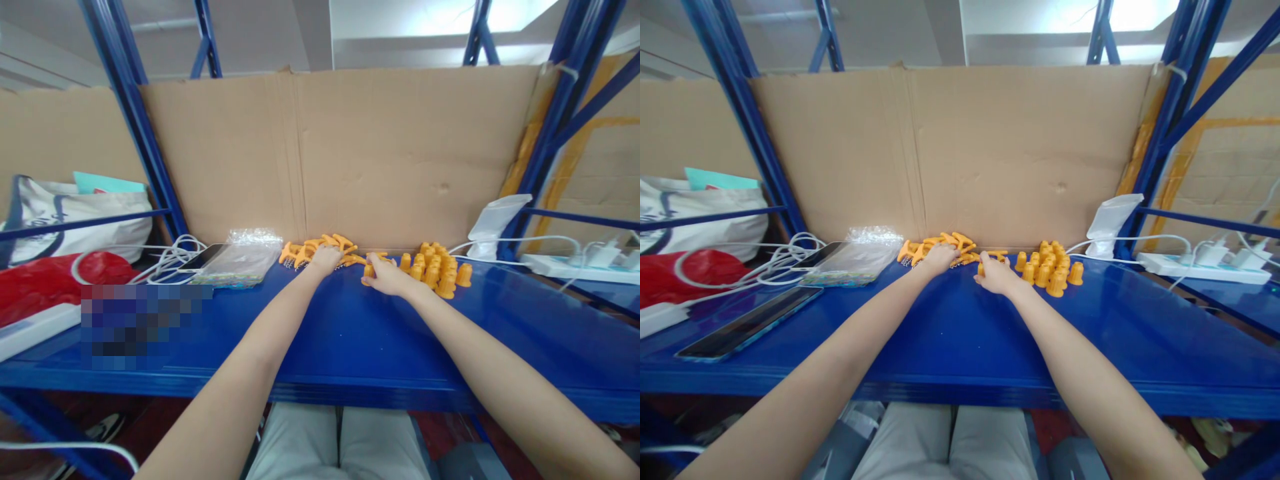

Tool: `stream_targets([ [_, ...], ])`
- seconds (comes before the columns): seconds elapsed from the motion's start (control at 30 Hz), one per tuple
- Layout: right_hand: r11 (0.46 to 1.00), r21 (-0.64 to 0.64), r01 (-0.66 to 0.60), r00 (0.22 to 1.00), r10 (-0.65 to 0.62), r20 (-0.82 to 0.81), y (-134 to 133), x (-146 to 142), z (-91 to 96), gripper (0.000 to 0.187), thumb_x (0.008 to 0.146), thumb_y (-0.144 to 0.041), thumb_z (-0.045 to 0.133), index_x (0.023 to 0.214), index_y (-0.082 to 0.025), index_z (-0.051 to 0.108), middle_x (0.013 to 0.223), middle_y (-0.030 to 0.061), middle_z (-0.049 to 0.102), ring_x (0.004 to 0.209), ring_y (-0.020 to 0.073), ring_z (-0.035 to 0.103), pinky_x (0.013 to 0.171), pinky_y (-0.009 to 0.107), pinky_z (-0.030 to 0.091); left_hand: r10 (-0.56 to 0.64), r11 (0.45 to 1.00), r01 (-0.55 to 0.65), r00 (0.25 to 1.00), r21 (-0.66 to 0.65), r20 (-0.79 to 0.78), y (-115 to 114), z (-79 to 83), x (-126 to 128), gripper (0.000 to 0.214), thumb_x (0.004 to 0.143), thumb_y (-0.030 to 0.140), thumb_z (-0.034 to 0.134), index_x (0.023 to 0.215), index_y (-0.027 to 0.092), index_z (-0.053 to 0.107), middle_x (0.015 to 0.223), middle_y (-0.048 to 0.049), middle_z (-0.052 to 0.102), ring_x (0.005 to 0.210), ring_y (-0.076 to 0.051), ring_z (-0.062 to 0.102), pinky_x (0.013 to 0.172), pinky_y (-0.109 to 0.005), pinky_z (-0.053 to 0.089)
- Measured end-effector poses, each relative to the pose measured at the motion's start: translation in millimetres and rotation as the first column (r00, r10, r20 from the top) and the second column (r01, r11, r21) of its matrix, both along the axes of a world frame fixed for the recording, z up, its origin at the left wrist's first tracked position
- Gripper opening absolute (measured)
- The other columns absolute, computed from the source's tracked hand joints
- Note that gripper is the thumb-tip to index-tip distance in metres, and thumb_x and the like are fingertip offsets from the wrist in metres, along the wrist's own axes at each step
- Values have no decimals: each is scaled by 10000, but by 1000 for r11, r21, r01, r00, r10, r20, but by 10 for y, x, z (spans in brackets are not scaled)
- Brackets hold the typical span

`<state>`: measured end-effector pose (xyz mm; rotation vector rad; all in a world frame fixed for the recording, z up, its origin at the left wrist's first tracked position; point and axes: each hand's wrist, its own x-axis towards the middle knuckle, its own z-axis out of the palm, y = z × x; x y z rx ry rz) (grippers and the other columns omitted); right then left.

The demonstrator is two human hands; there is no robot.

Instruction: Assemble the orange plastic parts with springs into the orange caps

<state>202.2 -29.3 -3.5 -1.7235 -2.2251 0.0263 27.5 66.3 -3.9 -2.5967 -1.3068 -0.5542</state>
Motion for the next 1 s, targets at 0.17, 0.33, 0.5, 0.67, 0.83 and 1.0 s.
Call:
stream_targets([
  [0.17, 1000, 19, -9, 1000, 9, 13, 45, 17, -33, 295, 857, -262, 554, 1107, -178, 422, 1087, 148, 683, 1078, 283, 611, 980, 439, 316, 200, 979, -205, 958, 5, 203, -64, 188, -25, 231, 910, 189, 480, 1001, 151, 689, 1051, -159, 710, 1039, -294, 651, 896, -379, 466],
  [0.33, 1000, 18, -13, 1000, 13, -5, 88, 33, -67, 294, 853, -252, 564, 1100, -186, 418, 953, 96, 697, 974, 257, 634, 977, 443, 307, 264, 957, -290, 841, -18, 473, -108, 441, -194, 238, 919, 209, 468, 978, 167, 696, 957, -95, 738, 906, -198, 674, 773, -268, 474],
  [0.5, 999, 43, -11, 999, 12, -43, 102, 39, -78, 279, 833, -241, 581, 1061, -203, 426, 973, 85, 682, 961, 245, 627, 935, 407, 338, 233, 959, -282, 801, 5, 551, -306, 499, -366, 191, 866, 218, 536, 912, 127, 698, 762, -71, 716, 714, -171, 647, 695, -258, 449],
  [0.67, 998, 61, 3, 997, 2, -77, 153, 65, -113, 276, 823, -206, 570, 1059, -211, 427, 850, 31, 672, 858, 214, 636, 915, 387, 347, 202, 978, -195, 812, -73, 548, -510, 314, -379, 151, 828, 239, 561, 800, 139, 671, 574, -2, 608, 556, -144, 554, 567, -241, 371],
  [0.83, 994, 111, -10, 997, 18, -72, 200, 101, -153, 269, 818, -214, 565, 1054, -216, 436, 796, 17, 659, 792, 205, 633, 833, 345, 377, 125, 989, -51, 783, -138, 610, -507, 139, -333, 157, 817, 245, 544, 705, 154, 606, 484, 46, 486, 469, -109, 455, 504, -223, 307],
  [1.0, 994, 111, -7, 998, 13, -58, 193, 97, -148, 269, 821, -216, 562, 1059, -213, 439, 799, 20, 661, 769, 200, 626, 806, 332, 381, 70, 995, -19, 812, -93, 579, -457, 53, -362, 233, 814, 278, 569, 613, 165, 541, 454, 61, 408, 456, -90, 403, 474, -221, 256],
])
